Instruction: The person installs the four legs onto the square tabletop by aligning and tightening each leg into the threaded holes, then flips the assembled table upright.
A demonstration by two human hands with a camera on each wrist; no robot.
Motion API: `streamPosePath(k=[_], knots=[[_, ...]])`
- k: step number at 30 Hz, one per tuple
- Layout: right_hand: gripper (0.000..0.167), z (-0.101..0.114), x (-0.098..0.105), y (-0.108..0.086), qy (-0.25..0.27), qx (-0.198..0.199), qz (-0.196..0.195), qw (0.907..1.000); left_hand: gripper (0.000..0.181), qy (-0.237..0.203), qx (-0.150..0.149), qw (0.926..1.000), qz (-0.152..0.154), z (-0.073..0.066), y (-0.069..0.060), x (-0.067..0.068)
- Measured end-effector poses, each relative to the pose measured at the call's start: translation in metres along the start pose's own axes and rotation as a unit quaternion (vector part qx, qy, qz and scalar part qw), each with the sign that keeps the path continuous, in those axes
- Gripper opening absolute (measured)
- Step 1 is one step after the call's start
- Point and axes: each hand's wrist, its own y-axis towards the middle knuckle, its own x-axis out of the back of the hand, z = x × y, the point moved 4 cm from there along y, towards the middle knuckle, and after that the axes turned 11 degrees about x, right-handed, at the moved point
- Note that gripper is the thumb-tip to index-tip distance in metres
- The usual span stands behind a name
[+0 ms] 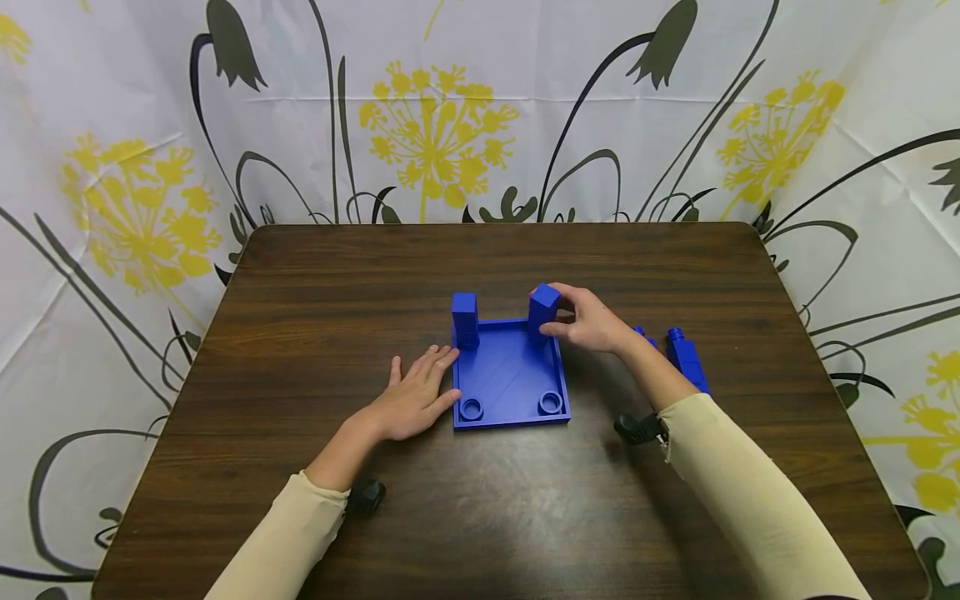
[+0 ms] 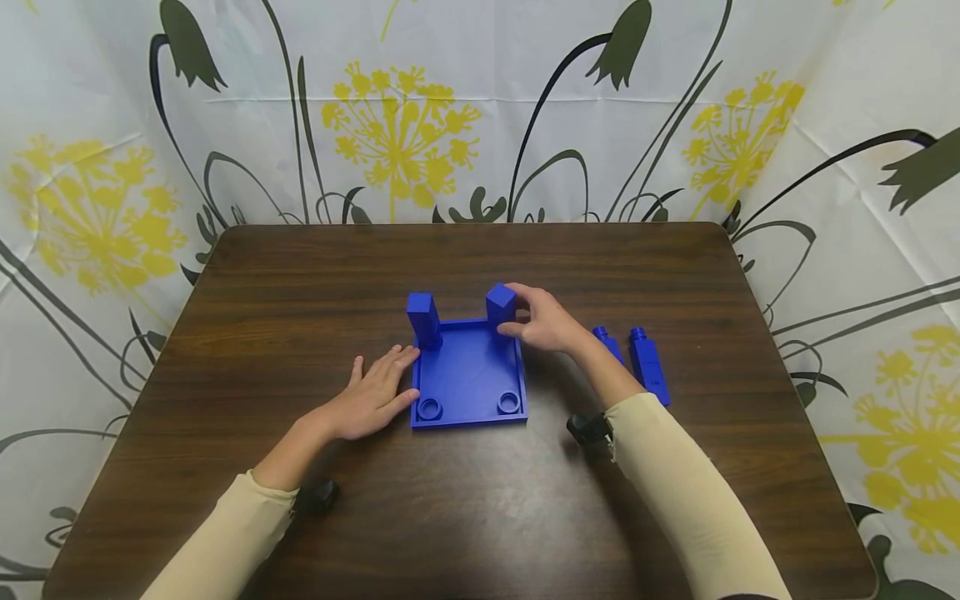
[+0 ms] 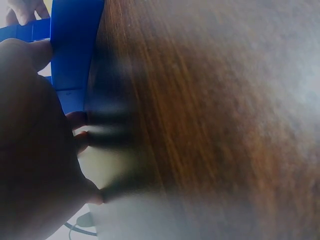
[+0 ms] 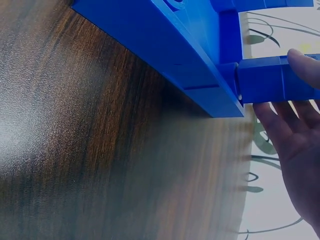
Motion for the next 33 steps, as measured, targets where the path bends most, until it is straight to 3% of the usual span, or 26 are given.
streamPosePath(k=[2,10,33], knots=[[0.051,-0.01,-0.001,0.0,-0.008,0.0,-0.006,1.0,0.068,0.001,-0.001,1.0,-0.001,0.0,0.0,0.0],[0.049,-0.012,-0.002,0.001,-0.034,-0.007,-0.015,0.9993,0.068,0.001,-0.001,1.0,-0.002,0.0,0.001,-0.001],[0.042,-0.012,-0.004,0.0,-0.097,-0.012,-0.059,0.9934,0.068,0.002,-0.001,1.0,-0.001,0.0,0.0,0.0]])
